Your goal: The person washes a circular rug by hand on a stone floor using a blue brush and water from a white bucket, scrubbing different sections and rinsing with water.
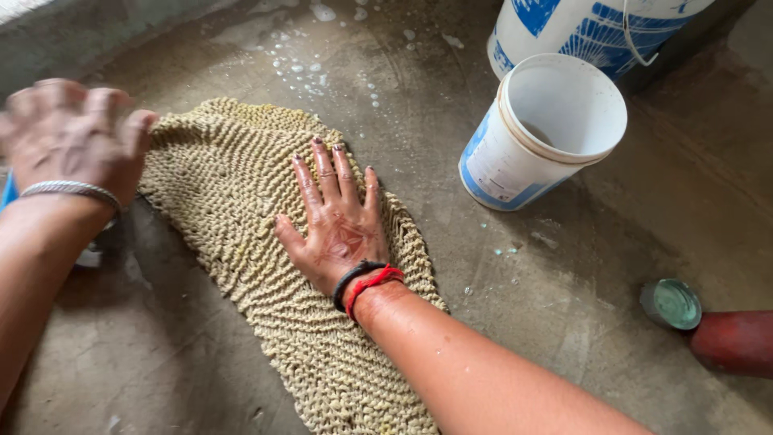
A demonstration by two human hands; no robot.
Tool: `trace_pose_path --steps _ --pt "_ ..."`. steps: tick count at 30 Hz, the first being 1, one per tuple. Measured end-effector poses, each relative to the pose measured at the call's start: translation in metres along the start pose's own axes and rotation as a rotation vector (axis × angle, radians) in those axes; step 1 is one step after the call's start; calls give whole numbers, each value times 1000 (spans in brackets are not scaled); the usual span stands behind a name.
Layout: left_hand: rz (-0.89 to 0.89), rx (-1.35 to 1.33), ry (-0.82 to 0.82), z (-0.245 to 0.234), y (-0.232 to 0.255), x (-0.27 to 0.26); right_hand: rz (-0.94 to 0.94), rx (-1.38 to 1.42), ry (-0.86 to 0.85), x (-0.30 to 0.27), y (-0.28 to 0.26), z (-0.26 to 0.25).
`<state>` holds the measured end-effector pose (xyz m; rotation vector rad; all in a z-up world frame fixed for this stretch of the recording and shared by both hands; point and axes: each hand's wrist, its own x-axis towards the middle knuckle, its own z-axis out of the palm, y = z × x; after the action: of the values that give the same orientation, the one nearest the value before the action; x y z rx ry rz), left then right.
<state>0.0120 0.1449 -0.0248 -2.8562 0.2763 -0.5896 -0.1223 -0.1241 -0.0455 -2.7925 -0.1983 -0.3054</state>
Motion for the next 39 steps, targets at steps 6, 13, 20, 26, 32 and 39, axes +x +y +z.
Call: trace_pose_path --steps 6,13,20,26,32,39 --pt "-290 11 -113 -7 -20 -64 -15 3 -28 -3 4 -1" --pt "-355 -417 -168 -63 38 -46 -32 -48 9 -27 1 -7" --pt "650 -127 182 -32 122 -71 72 -88 -377 -59 -9 -41" --pt "6 -198 107 -17 83 6 7 43 -46 -61 -5 -37" --pt "790 -308 312 -24 117 -56 -32 10 -57 -64 -5 -34" --pt "19 -122 132 -6 69 41 37 41 -2 -58 -5 -34"
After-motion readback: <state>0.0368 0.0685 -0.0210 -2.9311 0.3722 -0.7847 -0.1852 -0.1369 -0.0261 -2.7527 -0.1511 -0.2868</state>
